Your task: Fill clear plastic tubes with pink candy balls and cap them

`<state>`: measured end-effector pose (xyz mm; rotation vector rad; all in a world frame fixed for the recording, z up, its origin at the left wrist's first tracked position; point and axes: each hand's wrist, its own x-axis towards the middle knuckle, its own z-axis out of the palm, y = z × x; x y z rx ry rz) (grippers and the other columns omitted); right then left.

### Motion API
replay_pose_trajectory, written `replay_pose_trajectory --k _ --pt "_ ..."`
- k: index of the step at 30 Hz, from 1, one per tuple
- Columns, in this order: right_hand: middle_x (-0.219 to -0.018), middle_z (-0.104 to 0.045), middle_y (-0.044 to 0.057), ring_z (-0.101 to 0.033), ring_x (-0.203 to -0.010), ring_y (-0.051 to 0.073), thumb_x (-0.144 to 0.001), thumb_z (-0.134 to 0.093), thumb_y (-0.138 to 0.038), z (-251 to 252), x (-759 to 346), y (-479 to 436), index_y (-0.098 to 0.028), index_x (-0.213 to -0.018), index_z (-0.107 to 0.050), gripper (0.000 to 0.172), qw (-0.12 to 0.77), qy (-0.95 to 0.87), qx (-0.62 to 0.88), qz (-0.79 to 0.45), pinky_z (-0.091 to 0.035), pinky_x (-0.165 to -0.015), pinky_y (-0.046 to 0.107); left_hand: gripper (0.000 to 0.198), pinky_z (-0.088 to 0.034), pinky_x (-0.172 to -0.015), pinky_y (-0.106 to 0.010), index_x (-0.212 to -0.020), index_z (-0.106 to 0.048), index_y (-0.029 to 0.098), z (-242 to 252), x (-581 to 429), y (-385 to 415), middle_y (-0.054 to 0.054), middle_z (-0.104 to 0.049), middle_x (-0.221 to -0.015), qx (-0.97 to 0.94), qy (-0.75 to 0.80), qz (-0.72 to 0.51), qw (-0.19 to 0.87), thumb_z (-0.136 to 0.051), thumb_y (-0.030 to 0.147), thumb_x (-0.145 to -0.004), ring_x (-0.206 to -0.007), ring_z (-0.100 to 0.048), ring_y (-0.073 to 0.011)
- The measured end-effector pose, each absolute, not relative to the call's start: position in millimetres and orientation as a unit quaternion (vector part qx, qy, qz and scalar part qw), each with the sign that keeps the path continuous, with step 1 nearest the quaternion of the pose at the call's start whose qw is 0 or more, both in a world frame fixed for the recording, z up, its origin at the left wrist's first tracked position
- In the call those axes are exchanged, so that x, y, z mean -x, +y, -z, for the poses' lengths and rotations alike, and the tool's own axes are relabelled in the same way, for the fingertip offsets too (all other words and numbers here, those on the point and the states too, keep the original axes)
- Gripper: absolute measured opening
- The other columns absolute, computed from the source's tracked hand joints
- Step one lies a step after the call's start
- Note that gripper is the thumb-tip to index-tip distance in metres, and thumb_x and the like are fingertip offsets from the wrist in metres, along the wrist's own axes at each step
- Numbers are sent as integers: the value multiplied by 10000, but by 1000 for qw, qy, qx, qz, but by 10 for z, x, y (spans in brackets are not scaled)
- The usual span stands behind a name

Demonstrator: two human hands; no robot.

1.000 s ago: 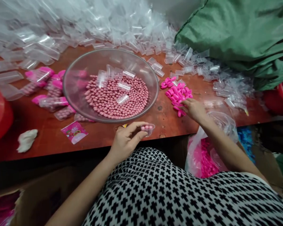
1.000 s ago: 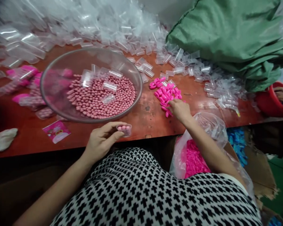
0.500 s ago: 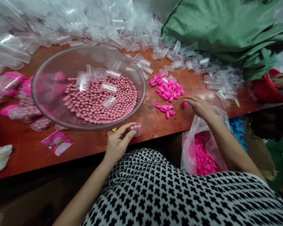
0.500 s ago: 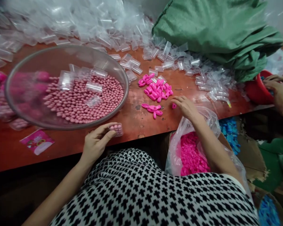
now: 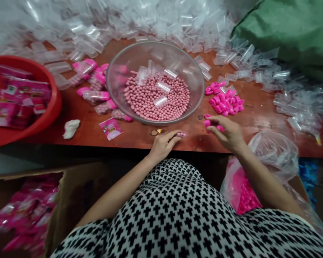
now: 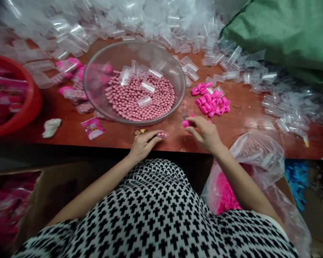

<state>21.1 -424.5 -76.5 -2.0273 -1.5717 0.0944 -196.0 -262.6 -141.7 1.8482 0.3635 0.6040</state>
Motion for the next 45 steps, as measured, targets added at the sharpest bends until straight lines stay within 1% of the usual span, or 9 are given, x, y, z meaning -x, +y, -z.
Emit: replay_pose_trajectory --k 4,11,18,24,29,34,36,40,45 --pt "-1110 -730 132 -690 -1019 224 -1037 -447 -400 835 254 -3846 -195 -1239 -648 351 264 -685 671 -103 -560 -897 368 244 -589 -957 -334 -1148 -734 158 1528 1974 -2625 -84 -779 -1128 -794 133 -280 524 -600 263 -973 -1014 -753 -204" --pt "-988 -701 120 -668 -866 203 -1048 -433 -364 905 300 -3827 -173 -1162 -645 307 196 -718 663 -82 -555 -769 319 238 -597 -927 -322 -1124 -748 167 1628 1960 -2667 -81 -781 -1125 -786 151 -307 515 -601 281 -976 -991 -759 -203" --pt "-905 -682 122 -613 -802 213 -1048 -399 -226 795 366 -3847 -143 -1043 -617 233 106 -771 628 16 -502 -759 317 266 -592 -817 -269 -1093 -739 162 1675 1945 -2710 -72 -801 -997 -819 104 -359 435 -546 328 -1015 -868 -766 -177" --pt "-827 -645 91 -576 -748 204 -1054 -376 -218 691 321 -3860 -164 -963 -600 247 48 -800 597 -37 -462 -728 309 258 -594 -772 -280 -1035 -735 180 1691 1967 -2748 -83 -795 -936 -847 87 -332 406 -519 321 -1017 -831 -764 -187" --pt "-794 -619 94 -550 -729 217 -994 -394 -100 588 371 -3824 -152 -923 -593 218 -20 -805 592 -28 -418 -709 324 305 -586 -730 -275 -962 -715 157 1663 1982 -2761 -91 -774 -847 -862 75 -331 377 -449 289 -1034 -791 -756 -190" --pt "-769 -608 63 -543 -678 186 -1034 -415 -241 574 323 -3819 -194 -873 -532 205 29 -796 596 -103 -394 -649 291 309 -578 -725 -273 -941 -705 168 1654 1983 -2762 -79 -758 -822 -871 61 -317 370 -441 298 -1035 -791 -748 -186" --pt "-768 -611 61 -545 -673 183 -1034 -420 -251 582 316 -3846 -198 -866 -526 205 36 -794 600 -87 -394 -646 288 309 -573 -713 -270 -940 -700 167 1652 1976 -2762 -78 -755 -819 -872 48 -325 364 -437 298 -1038 -782 -746 -186" --pt "-760 -619 73 -550 -666 197 -1022 -422 -194 561 407 -3881 -183 -870 -552 200 -15 -796 605 -32 -395 -657 300 283 -578 -729 -275 -974 -694 152 1661 1967 -2760 -83 -762 -850 -866 30 -337 369 -442 265 -1034 -804 -749 -190" --pt "-762 -640 103 -574 -667 222 -997 -439 -156 476 558 -3775 -174 -861 -570 189 -100 -769 630 -51 -366 -648 324 272 -595 -745 -301 -1025 -705 143 1713 1978 -2754 -104 -771 -895 -860 37 -322 393 -440 193 -992 -846 -752 -208"
